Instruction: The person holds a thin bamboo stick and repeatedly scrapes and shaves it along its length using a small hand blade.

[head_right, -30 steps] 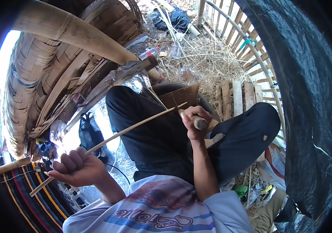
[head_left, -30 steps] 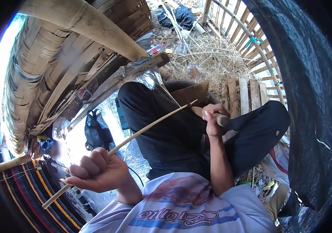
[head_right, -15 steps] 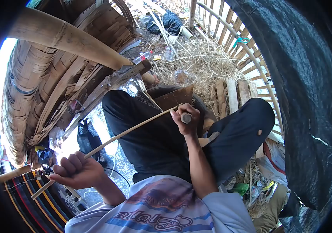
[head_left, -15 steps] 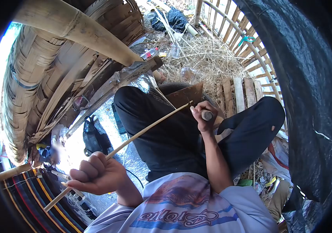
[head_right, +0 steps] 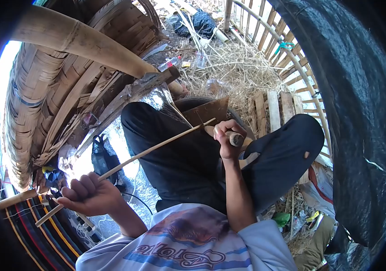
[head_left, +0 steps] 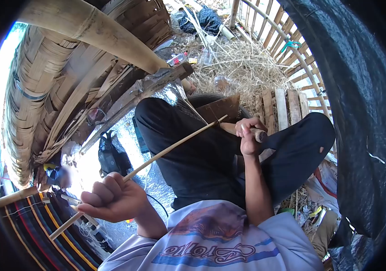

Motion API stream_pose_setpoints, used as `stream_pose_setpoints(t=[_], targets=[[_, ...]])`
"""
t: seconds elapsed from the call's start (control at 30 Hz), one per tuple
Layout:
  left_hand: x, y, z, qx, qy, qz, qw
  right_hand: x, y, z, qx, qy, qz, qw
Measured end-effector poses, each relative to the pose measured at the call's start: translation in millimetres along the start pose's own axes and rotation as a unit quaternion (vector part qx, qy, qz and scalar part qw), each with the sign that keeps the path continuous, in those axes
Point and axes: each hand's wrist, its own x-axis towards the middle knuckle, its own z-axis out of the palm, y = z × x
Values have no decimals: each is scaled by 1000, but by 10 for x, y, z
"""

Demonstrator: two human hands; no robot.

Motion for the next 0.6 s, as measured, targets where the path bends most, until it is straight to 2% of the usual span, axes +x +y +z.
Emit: stream_pose_setpoints(t=[0.07,0.1,0.2,0.3,0.33,0.43,0.53,0.6], targets=[[-15,-6,-9,-7,10,-4,1000,-4,173,-92,-120,47,-12,992],[-18,4,20,-9,12,-1,1000,48,123,-107,-272,15,-39,961],[-4,3,97,-7,0,6,1000,97,73,16,-232,-15,-42,972],[-6,10,52,-16,-14,-6,1000,35,12,1,-7,0,6,1000],[-13,35,30,-14,-14,-13,1000,0,66,-28,-9,6,11,1000],[-27,26,46,-15,11,-4,1000,103,68,-44,-248,4,-51,967],[-9,9,94,-22,-18,-9,1000,90,77,-21,-188,-10,-15,982],[10,-9,57,-14,-13,-3,1000,61,39,-24,-46,-14,-19,999]])
